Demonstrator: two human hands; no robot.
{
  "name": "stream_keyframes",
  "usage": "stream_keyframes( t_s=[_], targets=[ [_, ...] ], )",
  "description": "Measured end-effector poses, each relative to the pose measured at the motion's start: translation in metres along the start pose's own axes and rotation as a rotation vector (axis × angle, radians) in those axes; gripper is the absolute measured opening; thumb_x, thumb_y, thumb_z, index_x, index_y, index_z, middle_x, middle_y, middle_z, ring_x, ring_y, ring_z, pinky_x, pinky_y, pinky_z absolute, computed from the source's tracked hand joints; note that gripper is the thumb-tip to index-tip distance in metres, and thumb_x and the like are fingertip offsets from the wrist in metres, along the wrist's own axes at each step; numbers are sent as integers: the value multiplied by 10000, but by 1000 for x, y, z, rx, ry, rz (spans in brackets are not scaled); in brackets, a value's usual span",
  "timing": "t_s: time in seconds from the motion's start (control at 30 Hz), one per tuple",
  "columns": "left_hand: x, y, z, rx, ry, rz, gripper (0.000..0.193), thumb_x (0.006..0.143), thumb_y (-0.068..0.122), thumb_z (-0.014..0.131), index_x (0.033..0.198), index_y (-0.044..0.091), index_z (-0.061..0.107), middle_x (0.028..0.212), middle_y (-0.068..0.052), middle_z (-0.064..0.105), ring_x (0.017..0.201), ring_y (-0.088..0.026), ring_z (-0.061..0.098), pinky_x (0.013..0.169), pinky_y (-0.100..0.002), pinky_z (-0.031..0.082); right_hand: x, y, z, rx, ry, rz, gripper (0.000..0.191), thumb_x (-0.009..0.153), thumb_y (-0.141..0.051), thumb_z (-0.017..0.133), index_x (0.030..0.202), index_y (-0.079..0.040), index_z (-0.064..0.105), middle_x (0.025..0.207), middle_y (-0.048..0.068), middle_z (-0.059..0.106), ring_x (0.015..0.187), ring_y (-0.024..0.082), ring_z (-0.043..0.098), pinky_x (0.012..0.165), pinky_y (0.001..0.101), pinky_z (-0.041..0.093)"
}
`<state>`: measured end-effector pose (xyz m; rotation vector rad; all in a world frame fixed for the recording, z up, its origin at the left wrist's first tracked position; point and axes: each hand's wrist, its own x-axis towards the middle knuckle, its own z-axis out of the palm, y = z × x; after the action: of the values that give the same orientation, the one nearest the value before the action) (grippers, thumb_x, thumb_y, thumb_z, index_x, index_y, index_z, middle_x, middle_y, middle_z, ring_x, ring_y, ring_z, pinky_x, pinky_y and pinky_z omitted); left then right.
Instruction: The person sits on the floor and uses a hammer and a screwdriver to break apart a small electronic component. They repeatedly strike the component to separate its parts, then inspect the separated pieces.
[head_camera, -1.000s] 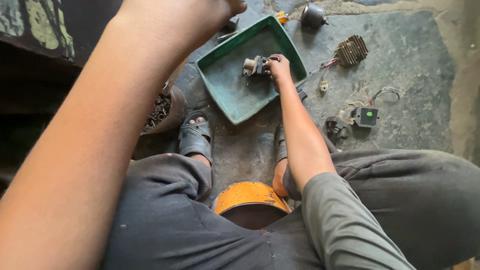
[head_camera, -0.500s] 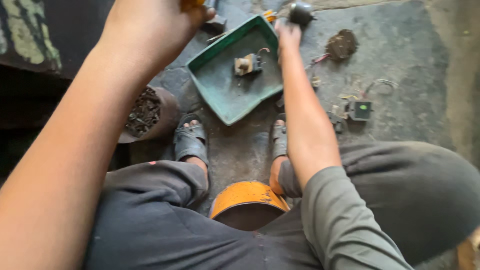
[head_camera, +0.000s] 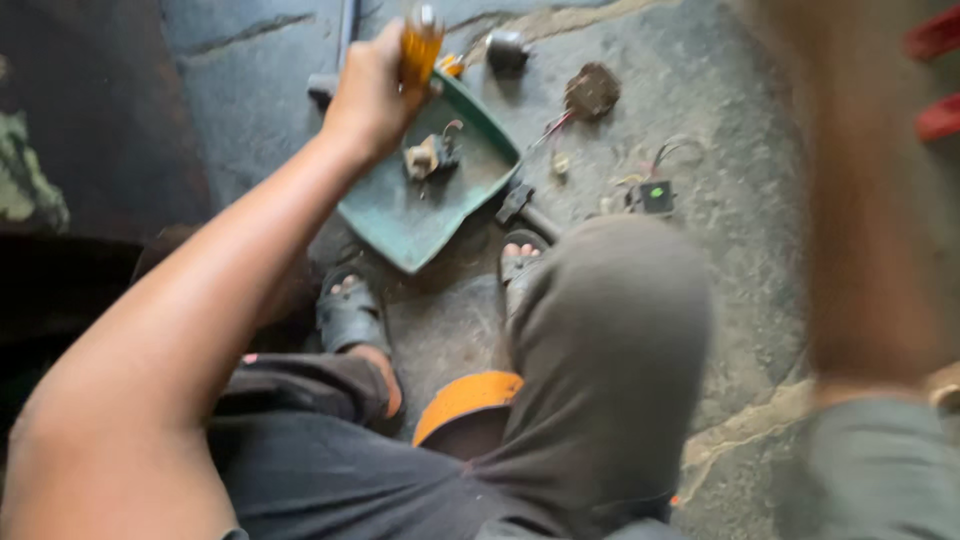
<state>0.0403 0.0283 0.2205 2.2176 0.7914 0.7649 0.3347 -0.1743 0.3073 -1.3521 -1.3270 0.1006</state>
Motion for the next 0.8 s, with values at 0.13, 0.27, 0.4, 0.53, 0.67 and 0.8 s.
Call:
stream_keyframes(
  t_s=[0.13, 0.27, 0.4, 0.53, 0.67, 0.8],
  targets=[
    [4, -4, 25, 18, -11, 59, 379, 836, 44, 820, 1101, -5, 553, 955, -271, 695, 946, -498, 648, 754, -475, 533, -149, 115, 62, -416, -523, 444, 520, 858, -174, 727, 1305, 35, 563, 1266, 223, 645, 1144, 337, 644, 953, 413, 504],
    [16, -12, 33, -51, -39, 23, 360, 855, 39, 775, 1129, 1, 545, 945, -265, 699, 947, -480, 665, 776, -463, 544, -281, 155, 80, -559, -694, 571, 517, 875, -177, 712, 1318, 38, 557, 1284, 231, 635, 1162, 346, 633, 972, 420, 492],
    [20, -15, 32, -135, 3, 14, 386, 872, 51, 776, 1180, 3, 548, 987, -253, 719, 954, -441, 708, 802, -451, 555, -312, 165, 83, -624, -591, 518, 514, 891, -181, 698, 1331, 41, 551, 1301, 239, 625, 1180, 356, 621, 992, 427, 481],
    [23, -16, 36, -71, 12, -84, 384, 872, 71, 802, 1142, -13, 543, 962, -271, 708, 928, -478, 673, 779, -477, 533, -301, 158, 84, -646, -546, 481, 511, 908, -184, 683, 1344, 44, 544, 1319, 248, 614, 1198, 365, 609, 1011, 433, 469],
    [24, -18, 45, -91, 15, -65, 379, 892, 76, 797, 1159, -12, 543, 987, -267, 712, 950, -476, 678, 800, -478, 539, -298, 147, 84, -657, -511, 474, 508, 925, -188, 668, 1357, 47, 538, 1336, 256, 604, 1217, 375, 598, 1030, 440, 458],
    [22, -18, 51, -61, 51, -97, 411, 860, 95, 837, 1141, -16, 558, 954, -277, 707, 921, -493, 660, 769, -492, 527, -296, 144, 86, -675, -501, 464, 506, 942, -191, 653, 1370, 49, 532, 1353, 264, 594, 1235, 384, 586, 1050, 447, 446]
  ],
)
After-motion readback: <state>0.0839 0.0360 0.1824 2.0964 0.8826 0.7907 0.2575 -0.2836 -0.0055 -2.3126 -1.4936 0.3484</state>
